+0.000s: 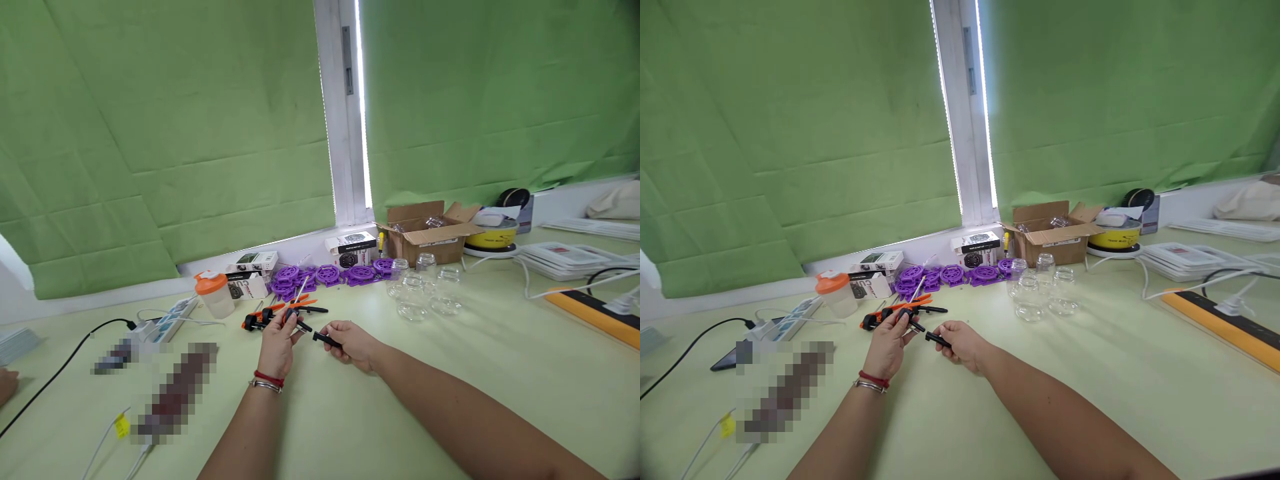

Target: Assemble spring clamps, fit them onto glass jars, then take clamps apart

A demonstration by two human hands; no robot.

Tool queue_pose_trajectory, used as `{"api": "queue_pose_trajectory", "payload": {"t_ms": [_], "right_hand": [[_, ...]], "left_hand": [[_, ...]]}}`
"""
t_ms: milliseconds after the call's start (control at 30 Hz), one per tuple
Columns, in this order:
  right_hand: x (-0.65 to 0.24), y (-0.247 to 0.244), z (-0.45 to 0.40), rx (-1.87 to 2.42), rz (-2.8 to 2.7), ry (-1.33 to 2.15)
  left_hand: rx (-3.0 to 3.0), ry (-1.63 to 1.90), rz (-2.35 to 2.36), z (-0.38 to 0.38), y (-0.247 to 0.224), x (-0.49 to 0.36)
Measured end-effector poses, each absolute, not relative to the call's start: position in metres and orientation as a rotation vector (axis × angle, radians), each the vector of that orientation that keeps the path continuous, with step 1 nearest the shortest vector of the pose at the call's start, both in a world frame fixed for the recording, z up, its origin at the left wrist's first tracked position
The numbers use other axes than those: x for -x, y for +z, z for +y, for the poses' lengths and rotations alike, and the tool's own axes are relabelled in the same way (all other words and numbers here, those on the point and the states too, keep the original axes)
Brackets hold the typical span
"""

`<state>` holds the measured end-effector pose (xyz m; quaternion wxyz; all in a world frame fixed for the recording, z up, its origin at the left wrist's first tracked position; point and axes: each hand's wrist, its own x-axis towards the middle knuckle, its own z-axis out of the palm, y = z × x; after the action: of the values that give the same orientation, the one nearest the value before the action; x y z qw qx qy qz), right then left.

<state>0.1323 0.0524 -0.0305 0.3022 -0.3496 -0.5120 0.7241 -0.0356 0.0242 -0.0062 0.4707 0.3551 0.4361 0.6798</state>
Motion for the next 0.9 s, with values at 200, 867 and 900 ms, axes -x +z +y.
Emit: {"api": "queue_pose_trajectory", "payload": {"t_ms": [200,867,900], "right_hand": [[-0.133,-0.034,0.054,0.857,-1.392,1.914],[-0.128,-0.04,0.053,0.854,-1.32,1.818],[-0.127,-0.04,0.053,0.85,-1.324,1.807]], "left_hand": [[-0.896,1.659,1.041,0.024,-0.008,0.035],[-0.875,1.66,1.037,0.022,-0.006,0.031],[-0.873,1.663,1.036,0.022,-0.006,0.031]]}}
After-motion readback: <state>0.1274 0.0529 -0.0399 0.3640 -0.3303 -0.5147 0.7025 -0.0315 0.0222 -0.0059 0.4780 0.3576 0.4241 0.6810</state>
